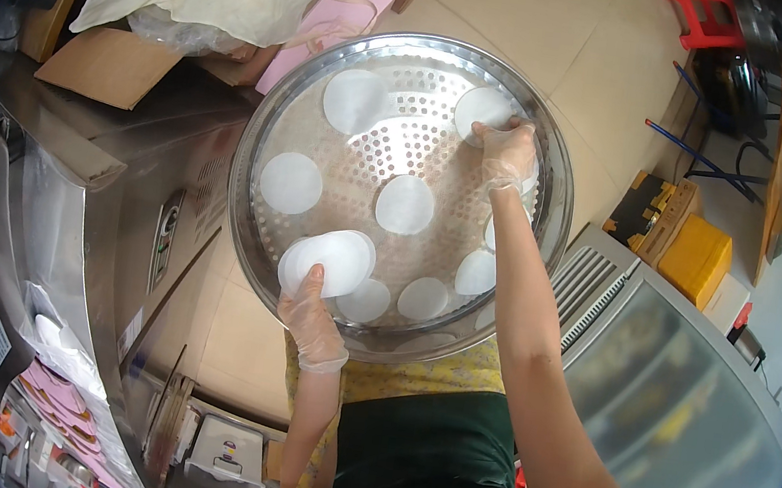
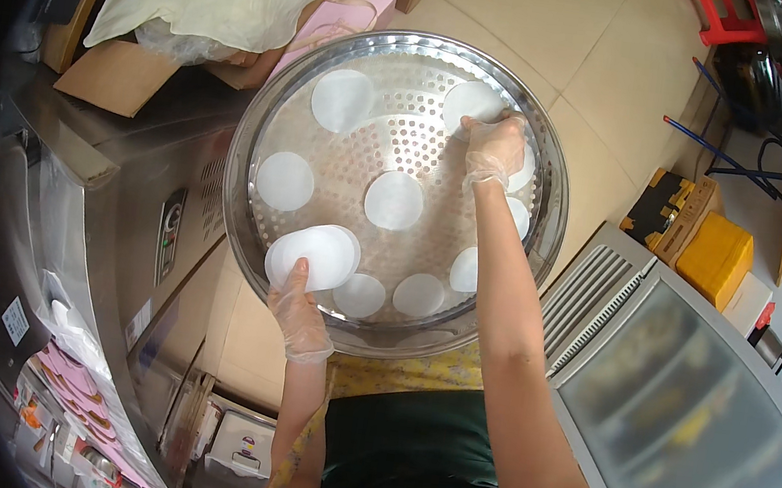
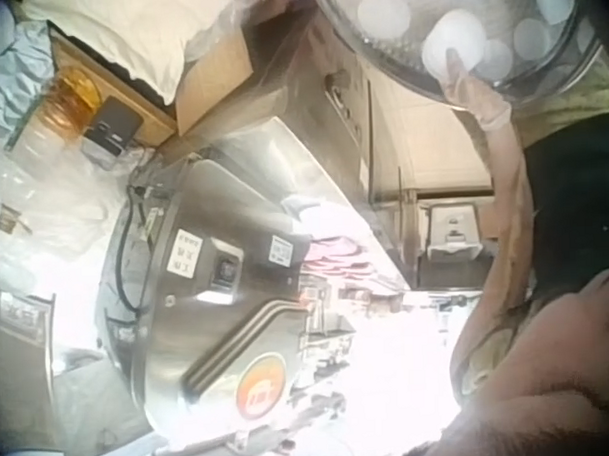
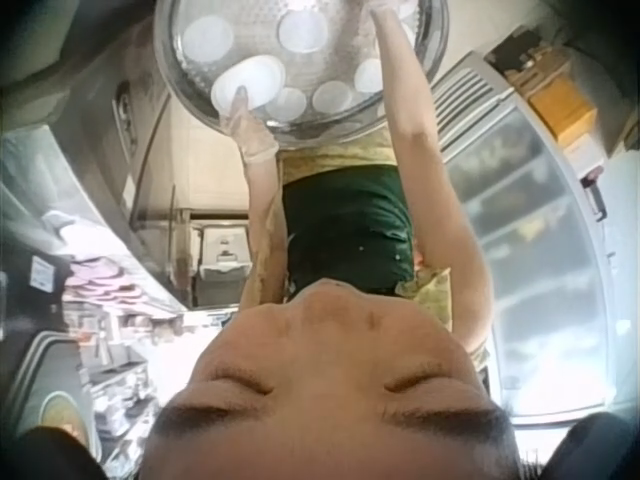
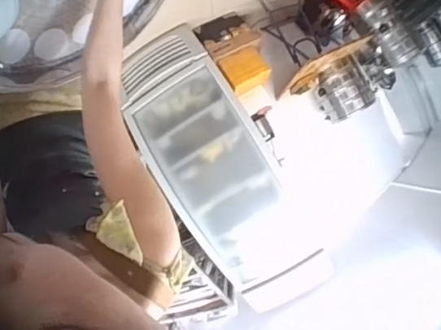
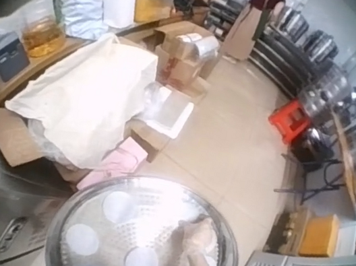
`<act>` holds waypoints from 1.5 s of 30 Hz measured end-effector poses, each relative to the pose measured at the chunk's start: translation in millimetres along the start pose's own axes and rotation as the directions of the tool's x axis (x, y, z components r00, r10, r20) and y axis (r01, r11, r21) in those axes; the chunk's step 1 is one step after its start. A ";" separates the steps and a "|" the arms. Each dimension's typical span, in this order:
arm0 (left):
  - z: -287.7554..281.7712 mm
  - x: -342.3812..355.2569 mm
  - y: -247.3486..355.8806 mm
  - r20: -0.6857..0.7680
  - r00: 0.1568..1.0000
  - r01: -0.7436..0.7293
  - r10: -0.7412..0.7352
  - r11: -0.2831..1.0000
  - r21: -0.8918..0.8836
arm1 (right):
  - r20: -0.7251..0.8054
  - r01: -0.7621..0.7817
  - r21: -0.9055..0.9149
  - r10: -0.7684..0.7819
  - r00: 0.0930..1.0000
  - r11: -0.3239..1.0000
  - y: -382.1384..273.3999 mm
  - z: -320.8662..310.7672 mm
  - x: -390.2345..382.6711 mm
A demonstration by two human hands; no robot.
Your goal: The recorder places liners in a steamer tray and then rolls pieces of bicolored dough into cylindrical shapes before placing them into the steamer.
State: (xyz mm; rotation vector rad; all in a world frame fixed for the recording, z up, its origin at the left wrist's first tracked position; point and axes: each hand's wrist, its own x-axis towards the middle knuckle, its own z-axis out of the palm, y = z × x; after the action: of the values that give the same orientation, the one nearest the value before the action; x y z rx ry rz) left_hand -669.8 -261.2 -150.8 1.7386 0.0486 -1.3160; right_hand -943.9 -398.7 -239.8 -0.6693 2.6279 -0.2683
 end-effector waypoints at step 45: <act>1.1 -0.1 -3.7 0.000 0.999 0.054 -0.054 0.995 0.082 | 0.319 0.940 -0.341 -0.943 0.093 -0.023 49.6 -52.1 50.1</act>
State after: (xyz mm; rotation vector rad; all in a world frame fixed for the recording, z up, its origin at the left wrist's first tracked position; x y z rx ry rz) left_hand -672.6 -259.9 -153.0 1.8163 0.0408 -1.3769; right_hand -1027.3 -376.1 -224.3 -2.6478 1.6195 0.0608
